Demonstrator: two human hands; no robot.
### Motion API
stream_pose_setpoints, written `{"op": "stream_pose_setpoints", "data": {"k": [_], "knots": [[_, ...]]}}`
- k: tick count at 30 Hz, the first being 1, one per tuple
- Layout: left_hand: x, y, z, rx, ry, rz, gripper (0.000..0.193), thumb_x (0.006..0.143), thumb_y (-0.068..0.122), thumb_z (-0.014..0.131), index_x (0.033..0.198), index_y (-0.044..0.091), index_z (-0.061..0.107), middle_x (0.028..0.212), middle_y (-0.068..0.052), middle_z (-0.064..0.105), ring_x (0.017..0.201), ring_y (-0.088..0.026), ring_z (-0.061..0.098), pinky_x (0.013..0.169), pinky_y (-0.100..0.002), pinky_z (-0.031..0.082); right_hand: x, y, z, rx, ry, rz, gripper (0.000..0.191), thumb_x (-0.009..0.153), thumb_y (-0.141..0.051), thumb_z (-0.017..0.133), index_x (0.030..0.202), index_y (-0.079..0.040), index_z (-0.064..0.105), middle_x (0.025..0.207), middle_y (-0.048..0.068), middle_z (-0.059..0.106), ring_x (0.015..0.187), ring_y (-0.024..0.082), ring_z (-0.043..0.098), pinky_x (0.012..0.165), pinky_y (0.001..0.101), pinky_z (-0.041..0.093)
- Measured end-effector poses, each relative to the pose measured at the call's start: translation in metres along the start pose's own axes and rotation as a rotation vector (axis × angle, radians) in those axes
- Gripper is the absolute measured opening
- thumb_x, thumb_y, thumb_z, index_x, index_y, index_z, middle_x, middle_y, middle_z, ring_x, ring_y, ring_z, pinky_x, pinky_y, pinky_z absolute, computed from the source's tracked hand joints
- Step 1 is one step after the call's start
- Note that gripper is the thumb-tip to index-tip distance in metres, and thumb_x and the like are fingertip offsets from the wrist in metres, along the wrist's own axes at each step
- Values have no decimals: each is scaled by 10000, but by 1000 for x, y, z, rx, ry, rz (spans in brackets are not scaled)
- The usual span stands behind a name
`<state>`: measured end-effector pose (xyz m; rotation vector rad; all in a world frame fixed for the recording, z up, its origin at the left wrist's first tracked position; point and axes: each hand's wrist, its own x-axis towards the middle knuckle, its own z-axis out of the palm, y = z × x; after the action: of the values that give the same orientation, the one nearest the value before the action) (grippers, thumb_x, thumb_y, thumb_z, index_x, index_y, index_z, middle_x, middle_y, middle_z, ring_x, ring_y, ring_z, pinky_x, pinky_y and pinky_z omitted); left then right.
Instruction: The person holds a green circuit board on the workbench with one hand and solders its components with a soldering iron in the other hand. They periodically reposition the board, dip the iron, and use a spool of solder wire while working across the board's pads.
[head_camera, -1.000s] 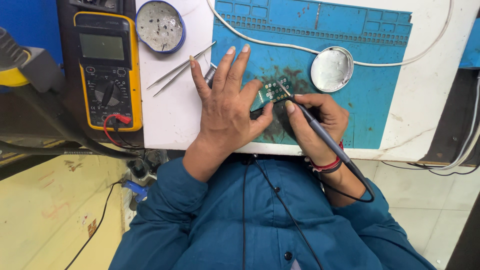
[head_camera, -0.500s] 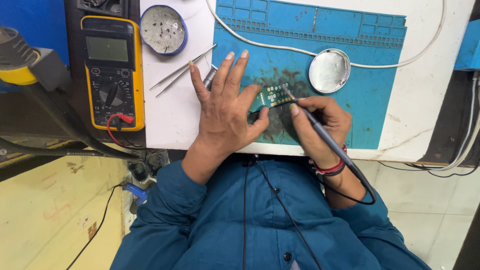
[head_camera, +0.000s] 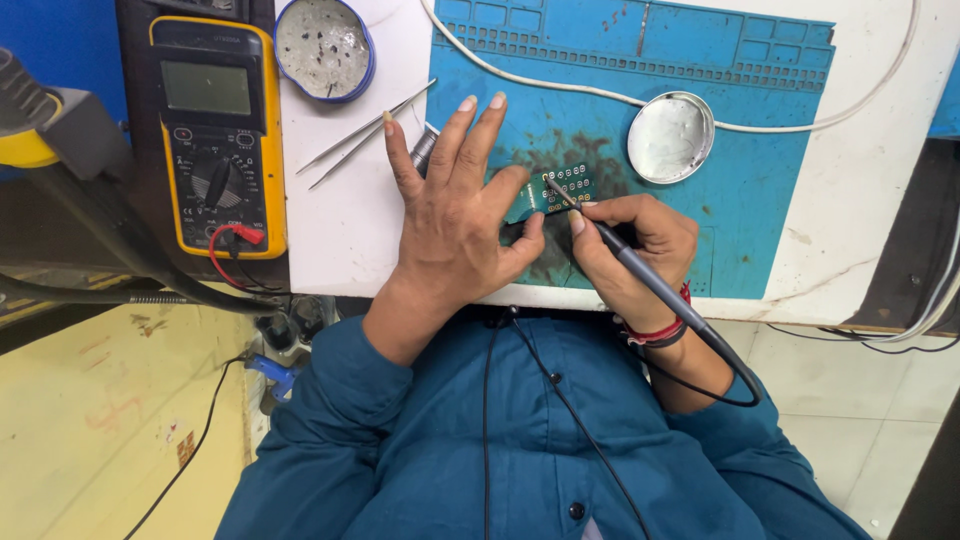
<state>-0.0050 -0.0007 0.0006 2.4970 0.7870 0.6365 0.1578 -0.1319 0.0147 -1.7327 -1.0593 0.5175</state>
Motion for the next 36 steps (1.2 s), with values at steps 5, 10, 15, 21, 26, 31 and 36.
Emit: {"op": "stream_pose_setpoints", "data": {"k": [5, 10, 15, 21, 26, 31, 36], "knots": [[0, 1, 2, -6, -3, -3, 308, 851, 392, 786, 1002, 129, 727, 1614, -174, 406, 1541, -320, 298, 1234, -709, -54, 0, 0, 0, 3, -1, 10, 98, 927, -13, 795, 990, 7, 722, 851, 55, 727, 724, 50, 637, 648, 210, 485], [0, 0, 2, -5, -3, 1, 308, 859, 392, 783, 1004, 127, 723, 1617, -175, 404, 1545, -320, 295, 1237, -707, -53, -1, 2, -2, 5, -13, -16, 97, 936, -6, 785, 990, 9, 706, 848, 48, 718, 730, 44, 630, 651, 206, 477], [1, 1, 0, -1, -10, -9, 311, 854, 389, 782, 1006, 125, 722, 1614, -172, 406, 1544, -318, 297, 1238, -714, -43, -3, 5, -1, 22, 43, 42, 113, 952, -12, 785, 990, 14, 682, 791, 26, 688, 692, 25, 583, 626, 199, 441], [1, 2, 0, 1, -6, -11, 307, 851, 388, 782, 1008, 131, 724, 1612, -170, 408, 1543, -315, 298, 1239, -717, -37, -3, 4, -2, 5, 1, -23, 94, 965, -13, 781, 1006, 14, 701, 852, 39, 716, 737, 39, 620, 662, 202, 470], [1, 2, 0, -2, -2, -10, 316, 859, 395, 786, 1015, 127, 725, 1619, -172, 402, 1547, -316, 293, 1241, -713, -39, -3, 4, 1, 10, 37, 40, 103, 949, -19, 797, 994, 15, 710, 809, 35, 707, 699, 34, 597, 629, 201, 450], [0, 1, 0, 1, -1, -10, 314, 855, 394, 788, 1009, 128, 726, 1618, -176, 404, 1548, -316, 292, 1239, -712, -42, -1, 3, 1, -16, 7, -12, 99, 940, -11, 798, 991, 16, 718, 842, 46, 721, 717, 40, 622, 643, 205, 472], [0, 0, -1, 9, -1, -5, 313, 868, 398, 792, 1011, 128, 723, 1624, -173, 405, 1551, -314, 290, 1248, -707, -39, -1, -1, 2, 1, 21, 30, 107, 944, -22, 804, 998, 16, 720, 843, 57, 729, 715, 59, 628, 641, 215, 473]]}}
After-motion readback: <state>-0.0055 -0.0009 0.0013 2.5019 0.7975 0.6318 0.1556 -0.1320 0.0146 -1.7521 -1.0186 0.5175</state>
